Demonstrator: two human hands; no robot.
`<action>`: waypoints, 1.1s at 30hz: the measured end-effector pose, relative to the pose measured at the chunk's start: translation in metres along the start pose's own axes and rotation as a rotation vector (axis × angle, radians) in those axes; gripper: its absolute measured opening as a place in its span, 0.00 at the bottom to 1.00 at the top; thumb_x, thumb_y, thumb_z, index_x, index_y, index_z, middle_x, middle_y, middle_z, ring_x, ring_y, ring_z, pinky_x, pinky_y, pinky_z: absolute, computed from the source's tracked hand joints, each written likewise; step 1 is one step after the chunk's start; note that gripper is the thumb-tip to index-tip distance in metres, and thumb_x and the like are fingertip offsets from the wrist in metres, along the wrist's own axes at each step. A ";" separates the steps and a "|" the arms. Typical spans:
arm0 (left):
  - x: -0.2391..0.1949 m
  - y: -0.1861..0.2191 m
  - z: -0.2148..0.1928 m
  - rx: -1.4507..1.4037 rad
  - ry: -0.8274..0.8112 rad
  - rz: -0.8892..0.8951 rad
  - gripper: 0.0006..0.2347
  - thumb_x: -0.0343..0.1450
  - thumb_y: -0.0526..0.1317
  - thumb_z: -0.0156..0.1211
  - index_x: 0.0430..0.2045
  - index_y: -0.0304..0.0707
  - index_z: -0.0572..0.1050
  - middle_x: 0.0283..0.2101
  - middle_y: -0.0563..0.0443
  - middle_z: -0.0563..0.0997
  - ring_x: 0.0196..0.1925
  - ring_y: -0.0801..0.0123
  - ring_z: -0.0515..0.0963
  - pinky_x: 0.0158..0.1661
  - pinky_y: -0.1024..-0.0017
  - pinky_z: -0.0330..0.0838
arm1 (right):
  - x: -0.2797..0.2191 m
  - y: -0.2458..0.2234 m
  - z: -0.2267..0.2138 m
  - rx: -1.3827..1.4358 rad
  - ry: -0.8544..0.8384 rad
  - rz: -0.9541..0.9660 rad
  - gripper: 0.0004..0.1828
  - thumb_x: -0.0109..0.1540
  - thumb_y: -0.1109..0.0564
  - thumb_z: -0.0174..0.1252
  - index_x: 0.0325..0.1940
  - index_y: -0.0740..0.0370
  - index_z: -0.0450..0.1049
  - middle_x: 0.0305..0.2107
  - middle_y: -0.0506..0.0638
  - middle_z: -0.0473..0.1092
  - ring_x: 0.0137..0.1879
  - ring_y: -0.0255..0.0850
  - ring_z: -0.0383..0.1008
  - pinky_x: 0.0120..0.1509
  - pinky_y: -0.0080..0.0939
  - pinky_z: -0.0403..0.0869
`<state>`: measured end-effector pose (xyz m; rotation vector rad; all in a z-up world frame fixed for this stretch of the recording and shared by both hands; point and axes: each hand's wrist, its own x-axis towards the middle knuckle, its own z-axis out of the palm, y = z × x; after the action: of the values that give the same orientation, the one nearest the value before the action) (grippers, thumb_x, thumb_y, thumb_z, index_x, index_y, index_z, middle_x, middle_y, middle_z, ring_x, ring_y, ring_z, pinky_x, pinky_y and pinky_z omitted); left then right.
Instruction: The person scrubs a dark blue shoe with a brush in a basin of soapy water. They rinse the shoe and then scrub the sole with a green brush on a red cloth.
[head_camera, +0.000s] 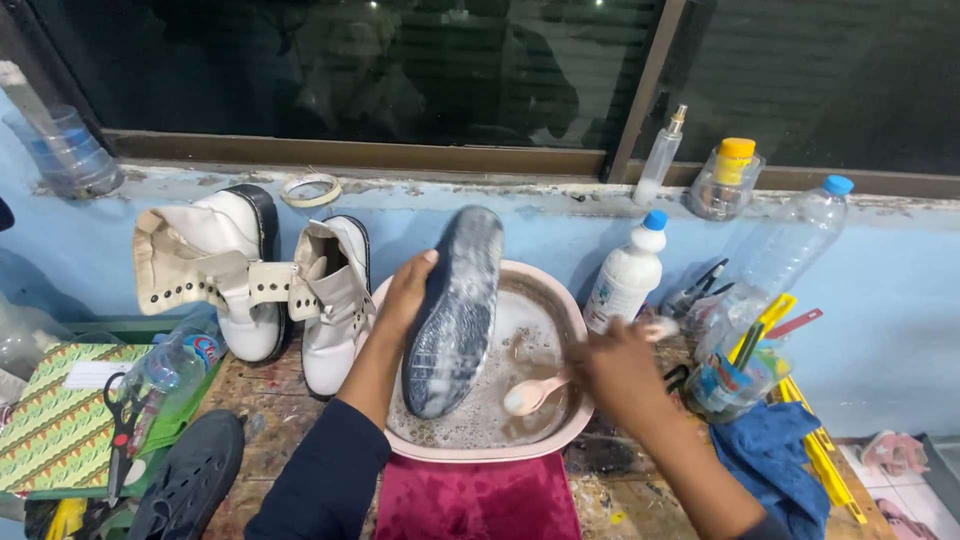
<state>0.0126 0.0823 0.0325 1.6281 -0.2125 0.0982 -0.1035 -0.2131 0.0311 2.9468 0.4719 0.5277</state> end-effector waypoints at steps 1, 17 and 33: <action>0.015 -0.021 -0.002 0.000 -0.004 0.000 0.23 0.76 0.59 0.50 0.57 0.45 0.77 0.58 0.45 0.79 0.63 0.65 0.74 0.68 0.61 0.60 | 0.006 -0.004 0.004 -0.001 0.000 0.004 0.09 0.52 0.45 0.68 0.35 0.42 0.82 0.28 0.49 0.79 0.44 0.53 0.76 0.52 0.57 0.69; 0.020 -0.032 0.001 -0.237 0.181 0.371 0.15 0.80 0.48 0.52 0.23 0.43 0.70 0.17 0.58 0.66 0.22 0.78 0.65 0.29 0.80 0.65 | 0.026 -0.033 0.001 -0.251 -0.263 0.066 0.08 0.56 0.45 0.63 0.34 0.45 0.83 0.28 0.48 0.79 0.44 0.48 0.79 0.48 0.50 0.68; 0.010 -0.027 0.001 -0.062 0.291 0.533 0.17 0.82 0.47 0.46 0.22 0.46 0.67 0.15 0.57 0.58 0.19 0.78 0.55 0.25 0.75 0.58 | 0.010 -0.023 -0.026 -0.072 -0.112 0.160 0.09 0.55 0.45 0.67 0.37 0.45 0.82 0.32 0.48 0.79 0.46 0.50 0.80 0.50 0.50 0.74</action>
<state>0.0274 0.0817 0.0077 1.4405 -0.4155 0.7232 -0.1102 -0.1869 0.0545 2.9395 0.2021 0.3831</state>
